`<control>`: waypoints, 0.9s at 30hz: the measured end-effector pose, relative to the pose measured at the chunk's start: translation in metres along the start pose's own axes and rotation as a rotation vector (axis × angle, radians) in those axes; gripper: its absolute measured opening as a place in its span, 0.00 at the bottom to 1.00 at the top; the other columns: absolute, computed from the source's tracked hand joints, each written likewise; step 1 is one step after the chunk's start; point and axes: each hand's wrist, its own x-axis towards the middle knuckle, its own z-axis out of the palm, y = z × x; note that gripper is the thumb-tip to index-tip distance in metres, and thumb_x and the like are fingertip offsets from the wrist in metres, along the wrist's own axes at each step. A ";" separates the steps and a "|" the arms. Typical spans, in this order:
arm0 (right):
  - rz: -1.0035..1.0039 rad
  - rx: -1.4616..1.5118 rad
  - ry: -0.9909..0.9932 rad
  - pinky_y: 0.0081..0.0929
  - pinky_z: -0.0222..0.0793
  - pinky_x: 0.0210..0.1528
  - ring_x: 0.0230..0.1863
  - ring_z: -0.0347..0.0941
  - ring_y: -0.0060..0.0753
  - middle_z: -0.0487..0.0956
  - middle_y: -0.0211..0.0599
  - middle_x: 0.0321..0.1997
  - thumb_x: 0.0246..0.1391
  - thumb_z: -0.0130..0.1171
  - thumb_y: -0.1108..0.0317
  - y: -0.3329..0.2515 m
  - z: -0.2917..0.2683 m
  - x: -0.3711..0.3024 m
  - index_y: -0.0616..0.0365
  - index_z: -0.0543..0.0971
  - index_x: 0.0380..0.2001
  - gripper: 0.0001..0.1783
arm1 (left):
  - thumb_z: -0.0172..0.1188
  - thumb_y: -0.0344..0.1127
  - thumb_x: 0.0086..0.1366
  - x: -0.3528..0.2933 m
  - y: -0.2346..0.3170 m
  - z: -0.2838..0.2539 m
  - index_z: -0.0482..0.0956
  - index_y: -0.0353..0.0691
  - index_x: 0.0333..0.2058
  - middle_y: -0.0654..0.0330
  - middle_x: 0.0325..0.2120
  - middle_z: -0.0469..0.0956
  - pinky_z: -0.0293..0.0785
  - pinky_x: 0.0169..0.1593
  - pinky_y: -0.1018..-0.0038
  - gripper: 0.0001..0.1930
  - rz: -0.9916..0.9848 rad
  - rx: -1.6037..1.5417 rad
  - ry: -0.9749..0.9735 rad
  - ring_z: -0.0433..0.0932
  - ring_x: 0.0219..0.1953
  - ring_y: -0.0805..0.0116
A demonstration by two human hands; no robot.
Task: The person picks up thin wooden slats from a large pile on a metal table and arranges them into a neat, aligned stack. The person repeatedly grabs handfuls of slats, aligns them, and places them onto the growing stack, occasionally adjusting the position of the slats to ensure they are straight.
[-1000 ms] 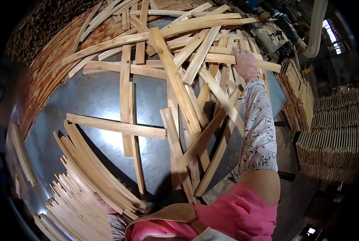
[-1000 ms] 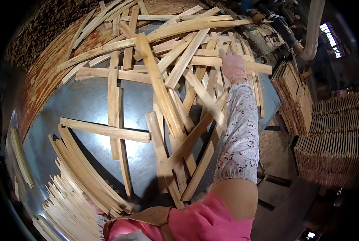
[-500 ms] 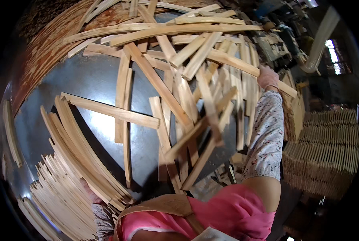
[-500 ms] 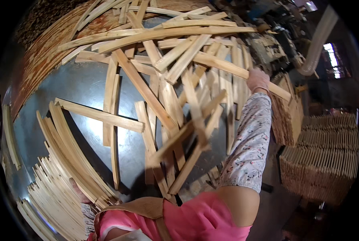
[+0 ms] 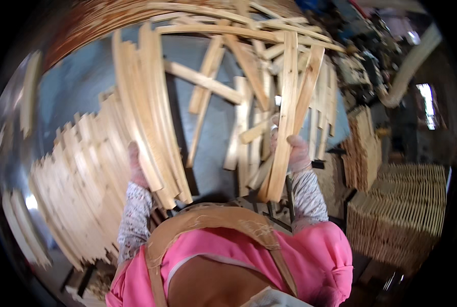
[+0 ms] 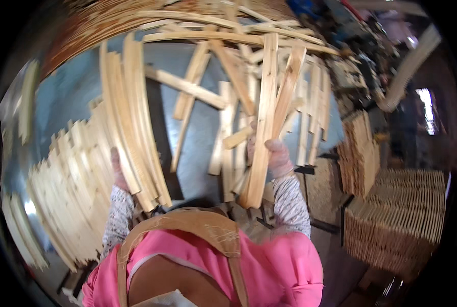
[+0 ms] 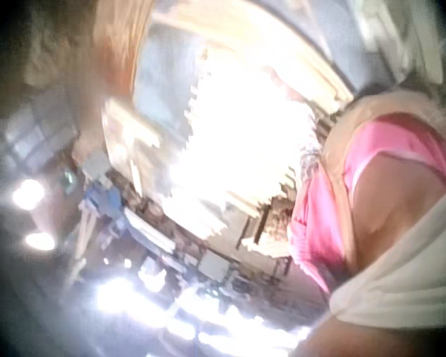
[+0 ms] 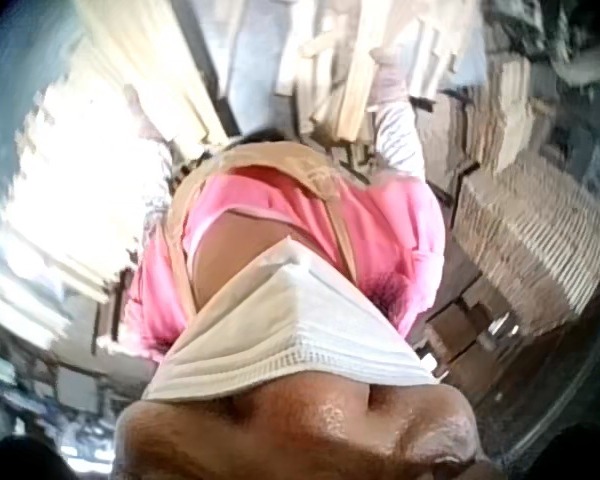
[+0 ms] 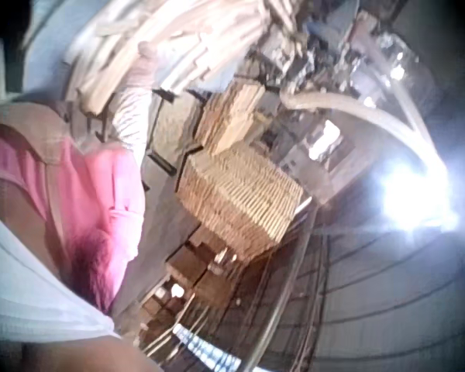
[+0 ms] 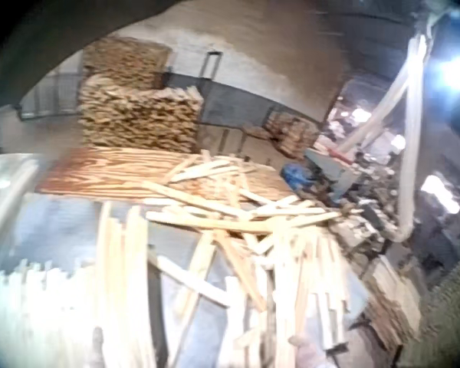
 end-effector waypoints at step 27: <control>0.117 -1.067 -0.379 0.29 0.82 0.45 0.40 0.85 0.30 0.86 0.37 0.38 0.59 0.73 0.56 0.159 0.238 0.189 0.67 0.84 0.52 0.27 | 0.69 0.72 0.55 -0.033 0.340 0.001 0.58 0.50 0.79 0.46 0.63 0.76 0.75 0.66 0.58 0.59 0.140 1.781 1.682 0.80 0.64 0.51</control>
